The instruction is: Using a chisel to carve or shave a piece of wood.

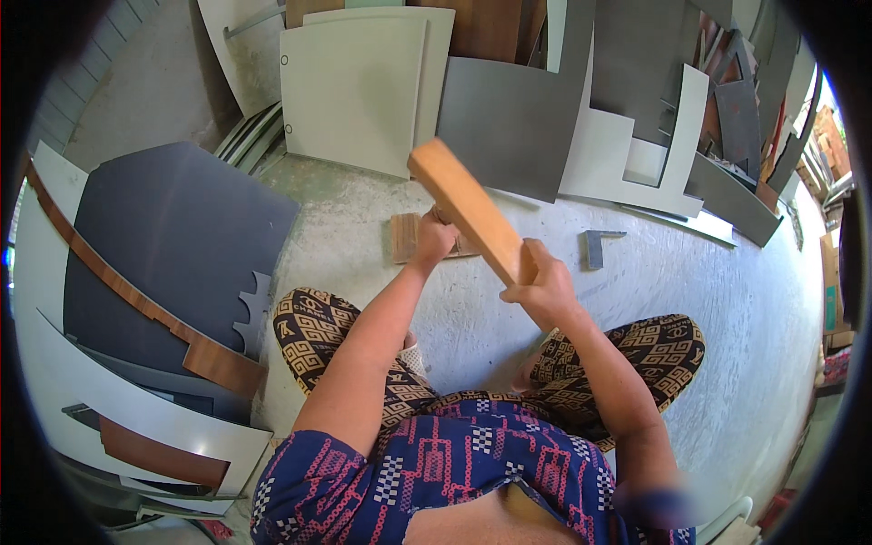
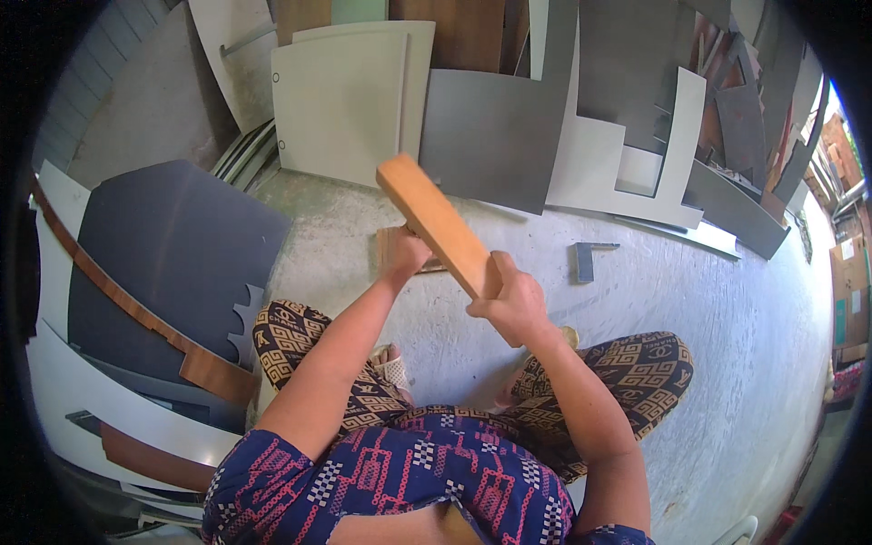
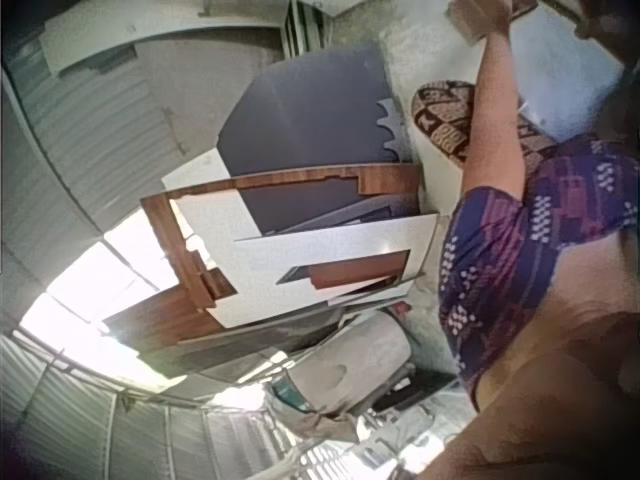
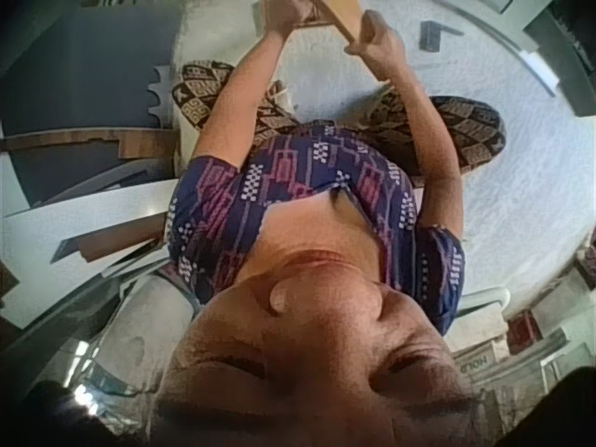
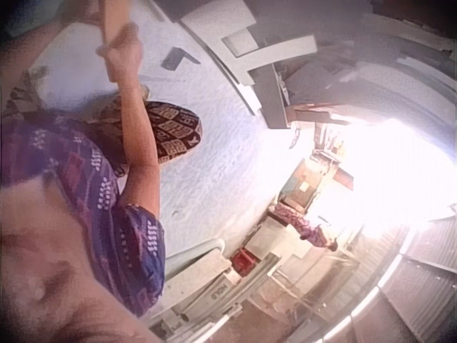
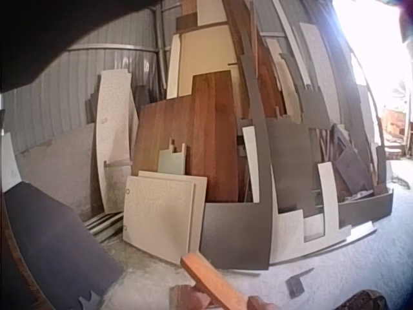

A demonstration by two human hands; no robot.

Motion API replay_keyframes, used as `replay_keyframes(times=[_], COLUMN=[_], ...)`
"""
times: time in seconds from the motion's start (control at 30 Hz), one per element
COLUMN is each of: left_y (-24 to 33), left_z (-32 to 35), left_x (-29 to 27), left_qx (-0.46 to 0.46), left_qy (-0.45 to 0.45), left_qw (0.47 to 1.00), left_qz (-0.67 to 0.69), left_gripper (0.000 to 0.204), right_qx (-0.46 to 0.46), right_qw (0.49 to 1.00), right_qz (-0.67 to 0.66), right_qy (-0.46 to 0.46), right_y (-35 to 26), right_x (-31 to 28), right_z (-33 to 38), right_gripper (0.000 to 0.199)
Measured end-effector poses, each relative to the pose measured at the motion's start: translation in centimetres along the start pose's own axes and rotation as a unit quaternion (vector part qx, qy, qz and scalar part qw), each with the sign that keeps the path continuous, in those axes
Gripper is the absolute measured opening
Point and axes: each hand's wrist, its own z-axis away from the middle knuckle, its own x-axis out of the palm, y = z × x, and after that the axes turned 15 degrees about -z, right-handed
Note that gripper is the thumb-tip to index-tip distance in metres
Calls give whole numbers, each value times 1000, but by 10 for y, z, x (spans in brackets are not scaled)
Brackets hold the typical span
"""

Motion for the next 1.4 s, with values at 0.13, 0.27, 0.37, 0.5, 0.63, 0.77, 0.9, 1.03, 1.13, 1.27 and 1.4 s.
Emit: replay_keyframes(times=[0.13, 0.27, 0.37, 0.5, 0.63, 0.77, 0.9, 1.03, 1.13, 1.27, 1.4], left_y=[-3, 0, -2, -20, -26, -44, -7, -12, -36, -3, -10], left_z=[-6, -5, -1, 2, 0, -3, -3, 1, -5, 3, 3], left_x=[-19, -21, -12, -2, 8, 15, 9, 9, 3, 5, -2], left_qx=[-199, -221, -186, -121, -161, -166, -72, -198, -176, -112, -55], left_qy=[-49, -31, -48, -57, -44, -19, -50, -19, -51, -58, -23], left_qw=[978, 971, 978, 990, 986, 986, 996, 980, 982, 983, 997], left_qz=[23, 82, 79, 34, 6, 19, -19, 32, 35, 131, 39], left_gripper=[21, 26, 22, 16, 14, 27, 30, 28, 23, 17, 17], right_qx=[-33, -19, 1, -10, -101, -180, 0, -47, -117, -59, 32], right_qw=[991, 975, 975, 988, 986, 979, 988, 999, 987, 997, 999], right_qz=[-115, -214, -218, -147, -107, -58, 155, 3, -99, 8, 10], right_qy=[51, 54, 47, 44, 81, 70, -24, 22, 50, 44, -43], right_y=[-13, -19, -17, -21, -14, -22, 21, -11, -27, 6, 11], right_x=[-3, -12, -13, -10, -5, -4, 3, 1, 2, 6, 8], right_z=[-5, -6, -6, -2, 7, 16, -5, 5, 12, 1, -11], right_gripper=[77, 75, 76, 78, 78, 81, 80, 77, 73, 78, 72])
